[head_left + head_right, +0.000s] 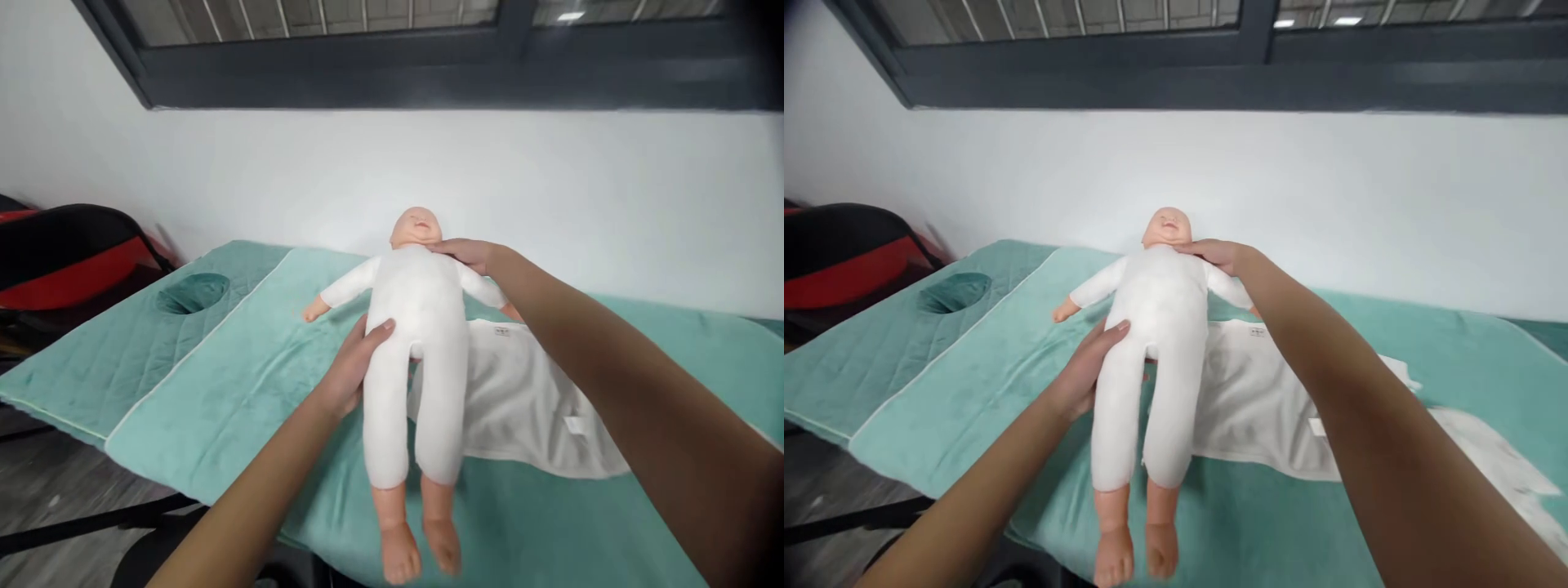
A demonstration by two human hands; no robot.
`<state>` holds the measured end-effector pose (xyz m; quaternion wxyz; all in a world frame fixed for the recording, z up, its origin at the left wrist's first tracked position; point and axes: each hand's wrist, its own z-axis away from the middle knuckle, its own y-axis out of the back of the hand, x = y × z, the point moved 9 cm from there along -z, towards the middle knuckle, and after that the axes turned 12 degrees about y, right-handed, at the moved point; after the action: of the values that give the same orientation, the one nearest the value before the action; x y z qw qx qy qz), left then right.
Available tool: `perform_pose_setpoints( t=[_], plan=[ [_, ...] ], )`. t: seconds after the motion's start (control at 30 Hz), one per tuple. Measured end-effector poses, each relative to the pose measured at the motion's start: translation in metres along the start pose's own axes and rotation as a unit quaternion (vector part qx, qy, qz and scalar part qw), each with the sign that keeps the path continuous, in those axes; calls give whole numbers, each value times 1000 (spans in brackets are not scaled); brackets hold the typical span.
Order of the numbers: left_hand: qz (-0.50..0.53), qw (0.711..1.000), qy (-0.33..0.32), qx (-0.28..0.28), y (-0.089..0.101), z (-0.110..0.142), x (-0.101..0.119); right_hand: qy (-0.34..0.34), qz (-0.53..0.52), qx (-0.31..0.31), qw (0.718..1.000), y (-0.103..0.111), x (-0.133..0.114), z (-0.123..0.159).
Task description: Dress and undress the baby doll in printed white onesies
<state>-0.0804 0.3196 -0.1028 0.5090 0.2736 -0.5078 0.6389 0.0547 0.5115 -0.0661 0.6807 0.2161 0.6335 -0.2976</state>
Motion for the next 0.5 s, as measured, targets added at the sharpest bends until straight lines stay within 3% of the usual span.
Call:
perform_pose_setpoints(
  t=[0.13, 0.27, 0.37, 0.5],
  plan=[
    [13, 1000, 7, -26, -85, 14, -44, -14, 69, 28, 997, 37, -6, 106],
    [6, 999, 20, -25, -139, 17, -106, -20, 119, 53, 991, 65, 27, 191],
    [9, 998, 47, -43, -162, 16, -143, -13, 149, 89, 985, 79, 57, 225],
    [-15, 997, 65, -31, -165, 15, -161, -10, 226, 156, 961, 96, 77, 239]
  ],
)
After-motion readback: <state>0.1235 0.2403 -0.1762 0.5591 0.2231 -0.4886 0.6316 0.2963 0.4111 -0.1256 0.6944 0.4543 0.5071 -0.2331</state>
